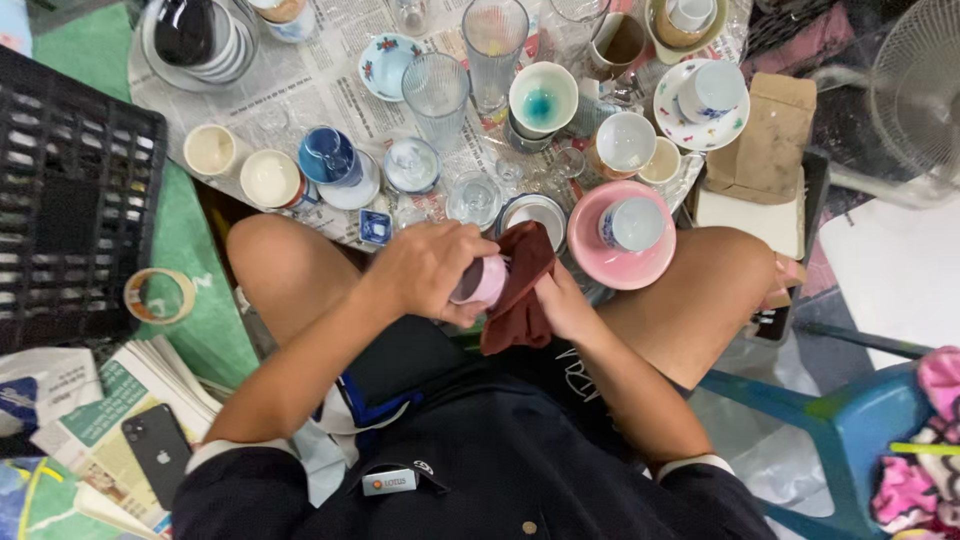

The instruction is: The person wipes various ceramic and glass items, including cups, bowls, and glasses, using a brown cloth. The person handles each item one at a time, wiping the exterior and interior surfaces before placing them back on the table.

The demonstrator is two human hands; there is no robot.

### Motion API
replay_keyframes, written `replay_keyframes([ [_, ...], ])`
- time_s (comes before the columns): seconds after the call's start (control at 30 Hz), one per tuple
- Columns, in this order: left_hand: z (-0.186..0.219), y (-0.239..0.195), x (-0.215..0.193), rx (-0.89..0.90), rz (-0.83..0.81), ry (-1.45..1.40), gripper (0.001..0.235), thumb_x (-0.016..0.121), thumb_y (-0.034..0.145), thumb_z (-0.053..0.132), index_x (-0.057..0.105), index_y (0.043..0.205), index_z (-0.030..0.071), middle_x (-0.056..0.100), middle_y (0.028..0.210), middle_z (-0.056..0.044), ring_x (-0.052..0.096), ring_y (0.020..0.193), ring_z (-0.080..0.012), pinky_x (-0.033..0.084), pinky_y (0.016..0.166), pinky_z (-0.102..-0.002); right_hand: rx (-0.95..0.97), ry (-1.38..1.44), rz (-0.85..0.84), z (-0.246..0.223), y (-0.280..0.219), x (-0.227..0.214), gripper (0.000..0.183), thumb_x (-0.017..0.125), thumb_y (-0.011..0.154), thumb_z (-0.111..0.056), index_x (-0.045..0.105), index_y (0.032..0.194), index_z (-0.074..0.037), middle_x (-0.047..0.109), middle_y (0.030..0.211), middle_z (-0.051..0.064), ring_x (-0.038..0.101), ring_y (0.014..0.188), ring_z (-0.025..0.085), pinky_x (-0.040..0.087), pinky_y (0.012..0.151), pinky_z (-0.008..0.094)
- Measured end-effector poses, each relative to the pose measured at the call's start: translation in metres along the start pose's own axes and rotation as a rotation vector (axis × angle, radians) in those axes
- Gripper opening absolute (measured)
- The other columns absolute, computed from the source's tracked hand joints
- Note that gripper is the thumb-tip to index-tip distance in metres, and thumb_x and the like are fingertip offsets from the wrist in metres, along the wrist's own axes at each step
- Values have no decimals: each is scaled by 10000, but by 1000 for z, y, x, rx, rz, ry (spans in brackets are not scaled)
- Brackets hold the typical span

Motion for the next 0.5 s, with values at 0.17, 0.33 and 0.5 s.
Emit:
replay_keyframes([
  [0.17, -4, 11, -26, -71, -20, -91, 587, 777, 778, 429, 584, 1181, 48, 685, 1005, -133, 697, 878, -326, 553, 720, -418, -250, -44, 59, -9, 7, -1, 475, 479, 1080, -319, 448, 1443, -15, 604, 1304, 89, 609, 1150, 161, 508, 1014, 341],
  [0.33, -34, 13, -76, -175, -5, -88, 522, 769, 750, 415, 621, 1153, 118, 725, 991, -94, 737, 821, -274, 588, 720, -379, 7, -225, -66, 5, 22, -8, 460, 484, 1075, -305, 459, 1428, -12, 610, 1290, 89, 612, 1139, 161, 510, 1004, 338],
  [0.5, -107, 12, -141, -385, 146, 132, 438, 742, 941, 344, 575, 1262, 97, 704, 1049, -137, 732, 964, -351, 583, 829, -425, 47, -287, -111, 20, 32, 0, 444, 488, 1070, -291, 470, 1413, -9, 616, 1276, 89, 616, 1128, 160, 513, 994, 336],
])
Point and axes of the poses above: each hand's wrist, its own y-axis towards the middle knuckle, its own x-axis out of the palm, z = x × y, the point moved 3 cm from there along y, towards the middle knuckle
